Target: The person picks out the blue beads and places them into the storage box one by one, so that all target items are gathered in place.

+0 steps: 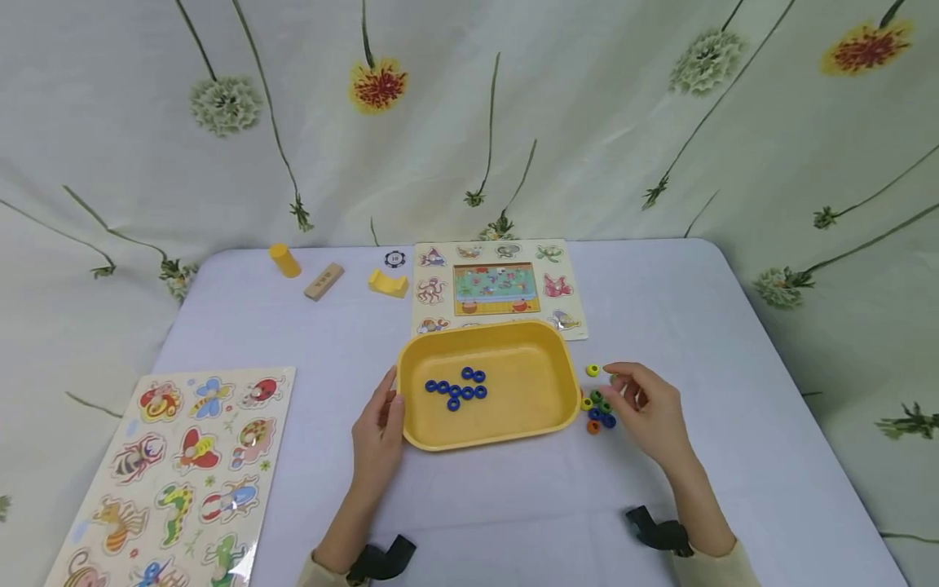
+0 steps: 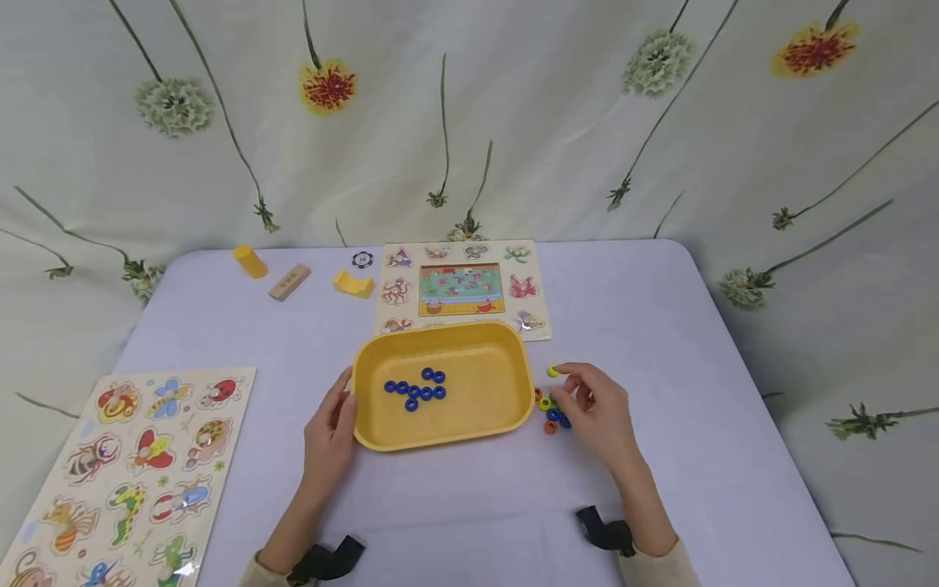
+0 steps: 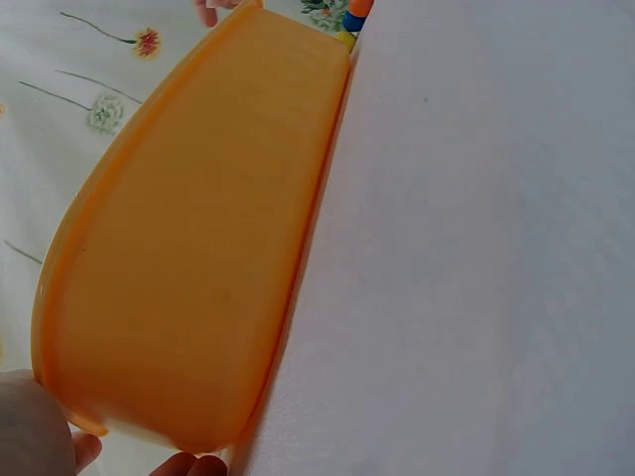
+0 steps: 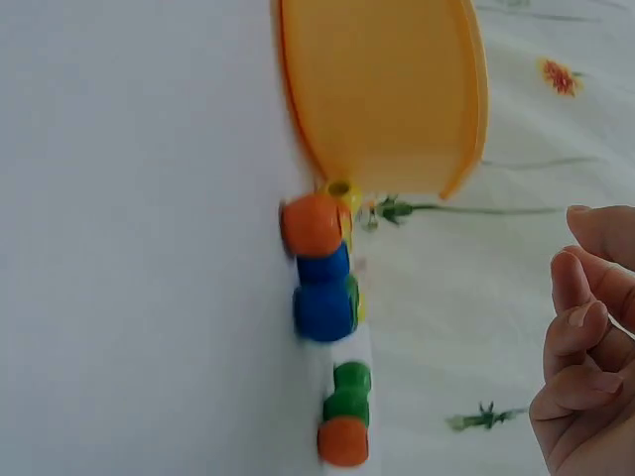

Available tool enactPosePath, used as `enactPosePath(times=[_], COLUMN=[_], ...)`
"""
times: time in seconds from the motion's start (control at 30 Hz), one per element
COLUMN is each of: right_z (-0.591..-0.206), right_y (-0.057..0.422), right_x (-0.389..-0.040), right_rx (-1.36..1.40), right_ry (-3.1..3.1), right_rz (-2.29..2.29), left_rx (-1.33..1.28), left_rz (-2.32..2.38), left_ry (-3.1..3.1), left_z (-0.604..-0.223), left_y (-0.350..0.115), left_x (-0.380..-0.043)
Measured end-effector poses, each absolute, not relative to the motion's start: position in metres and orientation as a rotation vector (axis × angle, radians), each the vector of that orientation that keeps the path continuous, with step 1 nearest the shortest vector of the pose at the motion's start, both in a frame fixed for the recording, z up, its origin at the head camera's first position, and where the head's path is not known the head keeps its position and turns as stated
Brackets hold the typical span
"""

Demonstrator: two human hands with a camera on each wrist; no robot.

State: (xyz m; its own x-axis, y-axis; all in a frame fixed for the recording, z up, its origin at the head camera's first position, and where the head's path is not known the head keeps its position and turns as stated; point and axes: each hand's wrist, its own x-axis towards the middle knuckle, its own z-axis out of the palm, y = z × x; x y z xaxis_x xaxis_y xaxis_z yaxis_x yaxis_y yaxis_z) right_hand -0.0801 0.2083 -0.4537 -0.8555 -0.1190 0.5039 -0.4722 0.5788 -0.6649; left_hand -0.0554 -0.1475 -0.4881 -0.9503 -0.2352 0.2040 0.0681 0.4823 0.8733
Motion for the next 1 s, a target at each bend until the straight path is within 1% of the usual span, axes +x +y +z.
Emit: enactPosePath(times=[0.17, 0.27, 0.37, 0.57, 0.83, 1.0], right_z=[-0.502, -0.515, -0.514, -0.492, -0.488, -0.488], right_y=[0.244, 0.249, 0.246, 0.237, 0.23, 0.227], right_x=[-0.082, -0.08, -0.073, -0.058, -0.054, -0.056], right_rx=[0.268, 0.259, 0.278, 0.339, 0.211, 0.193], right_ry=[-2.4, -2.425, -2.473, -2.585, -2.834, -2.861], right_rz=[1.097, 1.085, 1.073, 1.132, 0.989, 0.909], left_rx=[0.158, 0.16, 0.157, 0.153, 0.148, 0.146], left_rz=[-1.455, -1.458, -1.457, -1.45, -1.462, -1.441], left_ry=[-2.433, -2.428, -2.429, -2.43, -2.429, -2.423], left_z=[-0.488, -0.488, -0.487, -0.487, -0.488, -0.49], left_y=[-0.148, -0.148, -0.147, -0.148, -0.147, -0.147], left_x=[-0.055, -0.055, -0.055, -0.055, -0.054, -0.056])
